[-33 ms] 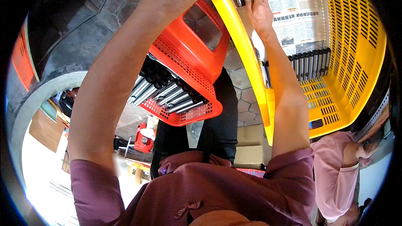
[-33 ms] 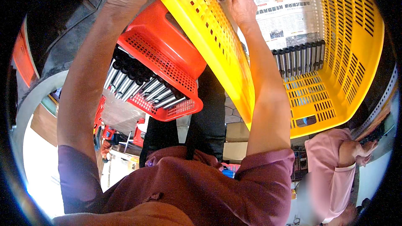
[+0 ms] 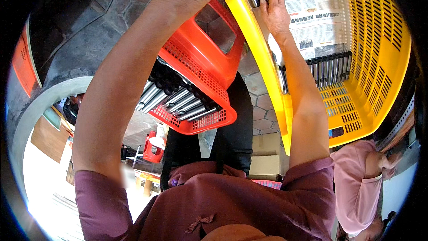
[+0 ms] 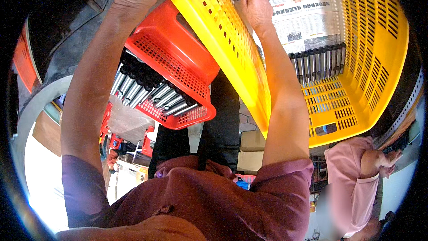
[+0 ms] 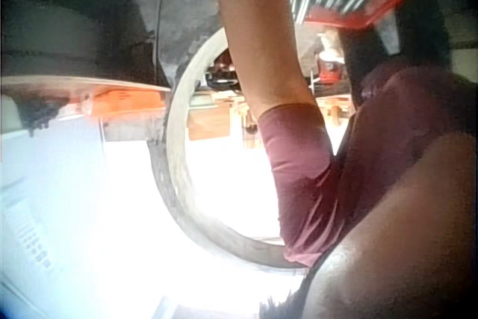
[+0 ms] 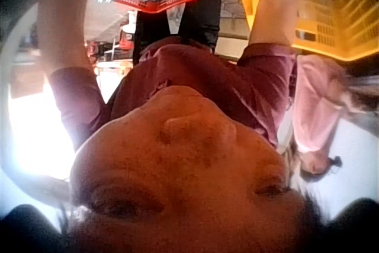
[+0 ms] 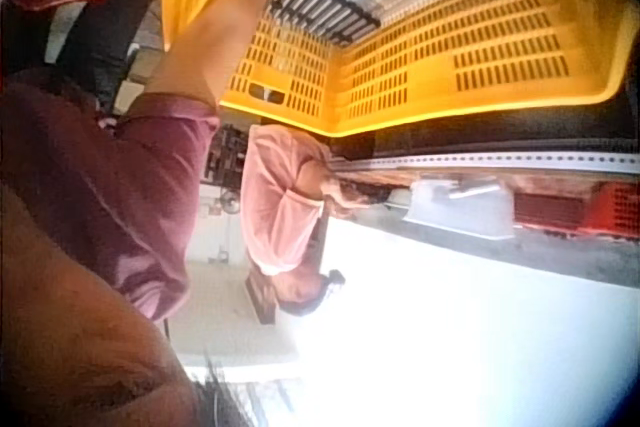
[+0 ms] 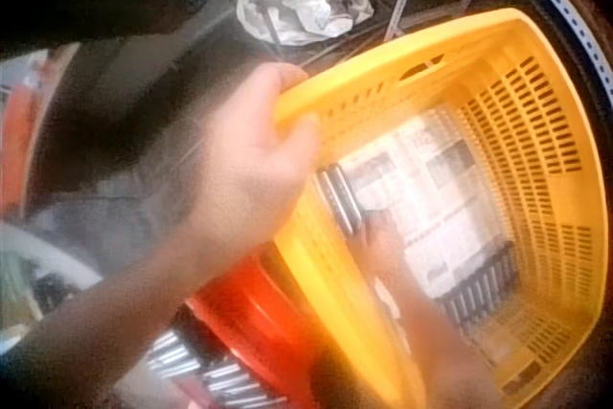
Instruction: The person sorts cylindrical metal parts from a table into plastic baskets. They move around the room, pick up parts, and place them into red and yellow baskets. The person also moves a yellow basket to a different location.
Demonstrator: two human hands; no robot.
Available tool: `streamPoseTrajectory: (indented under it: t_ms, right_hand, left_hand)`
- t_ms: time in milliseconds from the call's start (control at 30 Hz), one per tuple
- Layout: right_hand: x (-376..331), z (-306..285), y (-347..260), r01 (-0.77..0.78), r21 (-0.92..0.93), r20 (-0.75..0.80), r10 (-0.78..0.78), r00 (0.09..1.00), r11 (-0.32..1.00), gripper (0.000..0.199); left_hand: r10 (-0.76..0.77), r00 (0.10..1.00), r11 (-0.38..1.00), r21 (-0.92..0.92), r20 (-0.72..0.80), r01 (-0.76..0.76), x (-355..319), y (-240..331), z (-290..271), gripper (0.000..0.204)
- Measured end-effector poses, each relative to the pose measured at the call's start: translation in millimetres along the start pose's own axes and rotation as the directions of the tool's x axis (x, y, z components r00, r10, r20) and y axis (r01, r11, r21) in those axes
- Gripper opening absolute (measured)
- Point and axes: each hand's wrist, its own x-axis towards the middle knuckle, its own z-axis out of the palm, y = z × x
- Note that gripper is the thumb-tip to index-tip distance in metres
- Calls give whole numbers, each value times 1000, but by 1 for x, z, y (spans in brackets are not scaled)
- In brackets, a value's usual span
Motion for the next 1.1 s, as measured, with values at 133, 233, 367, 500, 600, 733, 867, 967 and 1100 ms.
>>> streamPoseTrajectory:
  t_ms: [133, 233, 367, 500, 600, 733, 867, 967, 1100]
  right_hand:
    - [-2, 3, -7, -16, -6, 8, 16, 1000, 1000, 31]
    - [1, 4, -8, -33, 15, -28, 33, 999, 999, 31]
    - [6, 0, -12, -66, 33, -59, 68, 996, 997, 30]
    - [4, -1, -10, -61, 86, -78, 68, 995, 994, 29]
    - [1, 6, -9, -66, 114, -67, 73, 995, 991, 29]
    - [2, 18, -3, -45, 204, -90, 65, 994, 978, 31]
    - [3, 18, 4, -37, 177, -77, 51, 996, 983, 37]
    - [-7, -7, 7, -65, 212, -67, 81, 995, 975, 40]
    - [-45, -44, 48, -196, 312, -155, 253, 955, 930, 41]
  left_hand:
    - [-75, 997, 996, 56, 36, 73, 2, 6, -1, 20]
    - [-23, 999, 999, 34, 38, 21, 3, 3, 0, 20]
    - [-19, 999, 1000, 5, 36, 18, 3, 2, -2, 20]
    - [91, 996, 996, 25, -6, -91, 4, -8, 3, 20]
    - [186, 982, 982, 43, -25, -185, 7, -20, 4, 20]
    - [76, 997, 997, 27, 23, -76, 3, -4, 0, 21]
    - [52, 998, 999, -4, 39, -51, 1, 0, -1, 21]
    - [-127, 991, 991, 48, 35, 125, 3, 15, -1, 21]
    - [-212, 977, 976, 56, 2, 212, 0, 34, -2, 23]
